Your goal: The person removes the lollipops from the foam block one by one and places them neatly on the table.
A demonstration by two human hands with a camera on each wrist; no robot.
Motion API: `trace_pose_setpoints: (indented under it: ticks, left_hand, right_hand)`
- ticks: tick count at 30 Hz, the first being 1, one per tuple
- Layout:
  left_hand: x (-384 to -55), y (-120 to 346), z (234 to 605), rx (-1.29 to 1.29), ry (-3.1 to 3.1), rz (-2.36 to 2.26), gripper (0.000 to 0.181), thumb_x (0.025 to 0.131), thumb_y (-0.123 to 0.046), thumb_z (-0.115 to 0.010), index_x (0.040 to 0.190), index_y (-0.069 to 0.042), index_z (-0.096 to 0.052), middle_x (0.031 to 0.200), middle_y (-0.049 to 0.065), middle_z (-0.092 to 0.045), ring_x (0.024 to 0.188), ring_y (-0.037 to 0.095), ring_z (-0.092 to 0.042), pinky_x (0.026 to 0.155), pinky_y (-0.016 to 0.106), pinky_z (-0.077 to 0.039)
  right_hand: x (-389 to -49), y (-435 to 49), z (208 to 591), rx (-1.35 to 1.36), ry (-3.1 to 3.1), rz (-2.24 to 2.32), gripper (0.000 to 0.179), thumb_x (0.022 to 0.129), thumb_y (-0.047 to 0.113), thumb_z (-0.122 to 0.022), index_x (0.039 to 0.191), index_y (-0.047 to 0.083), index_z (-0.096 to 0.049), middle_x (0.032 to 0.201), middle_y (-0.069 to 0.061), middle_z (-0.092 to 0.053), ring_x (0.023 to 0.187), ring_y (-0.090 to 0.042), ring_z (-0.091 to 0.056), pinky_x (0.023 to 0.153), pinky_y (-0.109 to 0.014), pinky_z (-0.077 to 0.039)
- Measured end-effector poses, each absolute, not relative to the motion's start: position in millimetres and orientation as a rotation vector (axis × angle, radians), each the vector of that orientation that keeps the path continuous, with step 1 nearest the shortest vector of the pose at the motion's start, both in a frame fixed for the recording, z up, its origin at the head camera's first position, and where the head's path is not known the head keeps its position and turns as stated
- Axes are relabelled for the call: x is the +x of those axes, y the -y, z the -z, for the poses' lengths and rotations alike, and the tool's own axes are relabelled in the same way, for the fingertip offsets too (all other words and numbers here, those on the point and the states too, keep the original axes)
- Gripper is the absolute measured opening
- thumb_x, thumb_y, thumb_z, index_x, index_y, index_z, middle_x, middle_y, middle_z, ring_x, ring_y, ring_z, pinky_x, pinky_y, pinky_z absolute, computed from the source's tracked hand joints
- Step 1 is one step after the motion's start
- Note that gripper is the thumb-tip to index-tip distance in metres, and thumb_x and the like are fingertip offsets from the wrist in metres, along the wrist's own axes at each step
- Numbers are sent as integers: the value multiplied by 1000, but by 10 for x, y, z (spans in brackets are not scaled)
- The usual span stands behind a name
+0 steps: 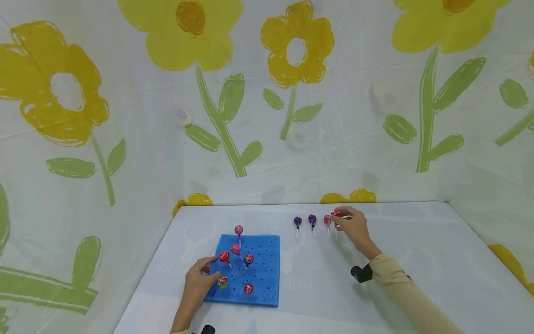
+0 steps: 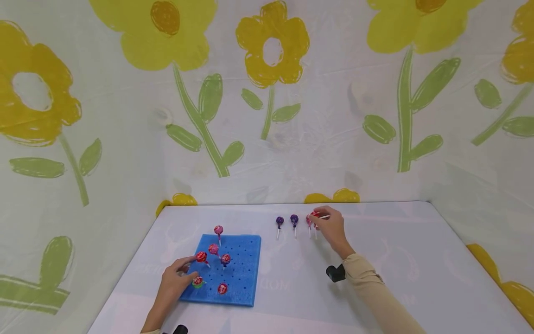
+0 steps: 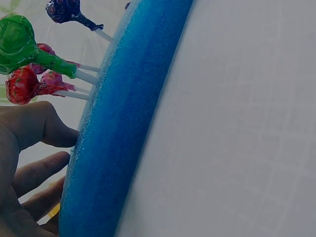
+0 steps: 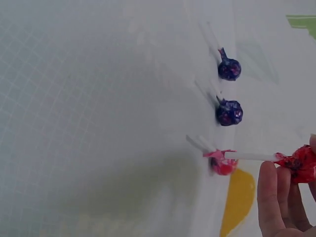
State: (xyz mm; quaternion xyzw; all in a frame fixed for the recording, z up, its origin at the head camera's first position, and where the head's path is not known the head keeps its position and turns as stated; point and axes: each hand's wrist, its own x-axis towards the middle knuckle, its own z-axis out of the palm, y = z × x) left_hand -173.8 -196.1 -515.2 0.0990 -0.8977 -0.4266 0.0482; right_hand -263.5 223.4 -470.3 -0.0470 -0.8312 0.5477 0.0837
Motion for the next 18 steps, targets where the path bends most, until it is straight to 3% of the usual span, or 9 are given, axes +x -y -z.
trace_pose_setpoints:
  ticks: [18]
  left_hand:
    - [-1741, 1979, 5164, 294, 2736, 1299, 47, 76, -10, -72, 122, -7, -63, 118, 12, -60, 99, 25, -52, 80, 41, -47]
  right_hand:
    - [-2917, -2498, 4865, -228, 2672, -1518, 37, 90, 23, -64, 114, -4, -58, 102, -22, -63, 74, -22, -63, 66, -28, -55]
